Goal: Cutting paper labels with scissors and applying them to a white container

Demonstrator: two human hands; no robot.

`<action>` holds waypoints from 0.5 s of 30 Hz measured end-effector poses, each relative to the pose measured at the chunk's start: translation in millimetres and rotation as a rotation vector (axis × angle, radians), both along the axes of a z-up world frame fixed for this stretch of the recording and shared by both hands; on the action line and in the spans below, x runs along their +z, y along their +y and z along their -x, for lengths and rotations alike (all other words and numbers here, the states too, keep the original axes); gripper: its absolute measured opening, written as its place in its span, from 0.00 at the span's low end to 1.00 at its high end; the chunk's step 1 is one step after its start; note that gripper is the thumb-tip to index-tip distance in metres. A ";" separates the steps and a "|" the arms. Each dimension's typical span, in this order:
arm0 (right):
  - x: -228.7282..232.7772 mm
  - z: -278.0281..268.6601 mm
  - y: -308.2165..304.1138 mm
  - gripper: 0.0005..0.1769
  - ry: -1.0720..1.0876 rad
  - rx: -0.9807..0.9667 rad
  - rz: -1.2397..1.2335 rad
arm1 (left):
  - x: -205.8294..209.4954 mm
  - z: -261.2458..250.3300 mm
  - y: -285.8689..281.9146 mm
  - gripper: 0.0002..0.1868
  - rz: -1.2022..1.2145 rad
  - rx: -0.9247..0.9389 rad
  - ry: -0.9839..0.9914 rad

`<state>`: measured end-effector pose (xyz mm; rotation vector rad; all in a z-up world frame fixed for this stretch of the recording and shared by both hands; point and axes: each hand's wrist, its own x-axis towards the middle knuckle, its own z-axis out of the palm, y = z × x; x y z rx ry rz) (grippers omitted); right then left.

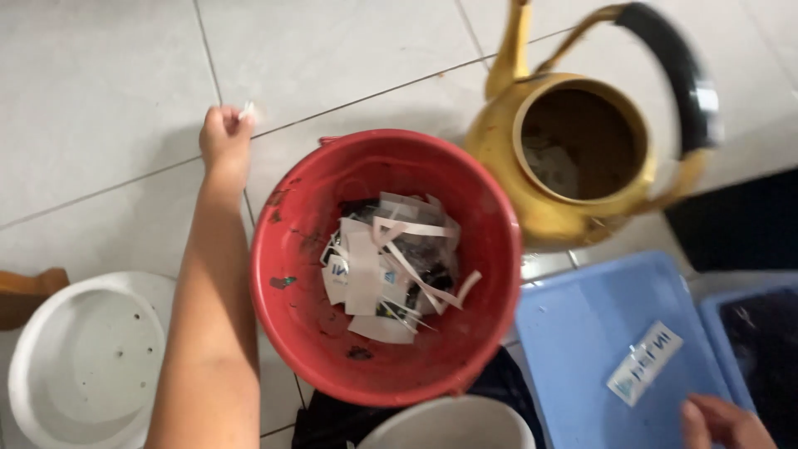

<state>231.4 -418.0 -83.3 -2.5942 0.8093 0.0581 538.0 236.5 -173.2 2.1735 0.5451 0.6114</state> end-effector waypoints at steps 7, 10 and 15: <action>25.4 7.3 12.5 0.15 -0.318 0.411 -0.030 | 92.5 48.9 -43.8 0.15 0.273 0.061 0.401; 9.0 12.6 6.9 0.19 -0.316 0.594 0.003 | 181.4 94.0 -98.4 0.15 0.321 0.058 0.047; -1.8 26.1 11.4 0.24 -0.192 0.715 0.043 | 239.2 150.2 -155.6 0.08 0.219 -0.169 -0.197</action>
